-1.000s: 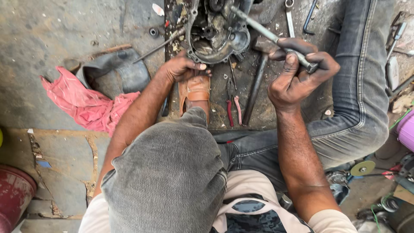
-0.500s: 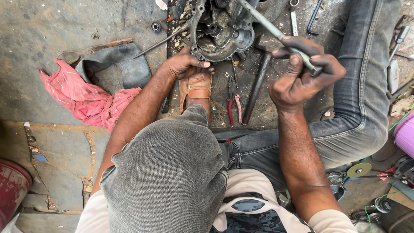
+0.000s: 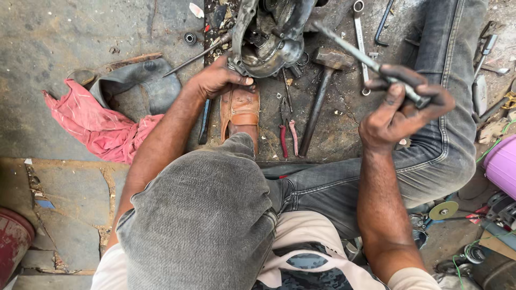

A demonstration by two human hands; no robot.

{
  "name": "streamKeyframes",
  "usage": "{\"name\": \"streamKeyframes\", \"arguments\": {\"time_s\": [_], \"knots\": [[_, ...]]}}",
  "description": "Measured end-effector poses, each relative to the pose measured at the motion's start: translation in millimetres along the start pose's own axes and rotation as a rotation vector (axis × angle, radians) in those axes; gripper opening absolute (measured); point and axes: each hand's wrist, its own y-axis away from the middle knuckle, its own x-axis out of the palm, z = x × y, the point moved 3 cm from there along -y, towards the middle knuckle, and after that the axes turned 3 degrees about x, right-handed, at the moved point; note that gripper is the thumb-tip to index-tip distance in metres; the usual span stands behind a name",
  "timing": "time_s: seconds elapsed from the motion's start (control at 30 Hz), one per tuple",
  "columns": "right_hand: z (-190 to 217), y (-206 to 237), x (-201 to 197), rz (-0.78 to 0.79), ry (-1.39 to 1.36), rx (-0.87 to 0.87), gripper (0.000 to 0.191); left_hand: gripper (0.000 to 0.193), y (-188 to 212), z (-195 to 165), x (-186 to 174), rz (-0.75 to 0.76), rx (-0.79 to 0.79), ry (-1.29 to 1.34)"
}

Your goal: The person disassembles and repairs a vehicle engine casing on a workshop floor by hand, cleaning components with a cloth and using pliers, a hammer, and screwdrivers to manipulate internal parts.

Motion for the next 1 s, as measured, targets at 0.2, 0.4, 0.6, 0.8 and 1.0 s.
{"name": "streamKeyframes", "arguments": {"time_s": [0.2, 0.4, 0.6, 0.8, 1.0], "knots": [[13, 20, -14, -0.014, 0.105, 0.079, 0.023, 0.098, 8, -23, -10, -0.029, 0.116, -0.404], [23, 26, -21, -0.042, 0.155, 0.117, 0.023, 0.099, 25, -53, -3, -0.158, 0.07, -0.713], [29, 17, -32, -0.041, 0.23, 0.048, 0.022, 0.083, 39, -80, 26, -0.175, 0.227, -1.121], [38, 26, -51, -0.068, 0.249, 0.068, 0.023, 0.062, 47, -74, 47, -0.324, 0.251, -1.403], [39, 39, -63, -0.077, 0.26, 0.106, 0.026, 0.095, 39, -76, 56, -0.515, 0.673, -1.725]]}}
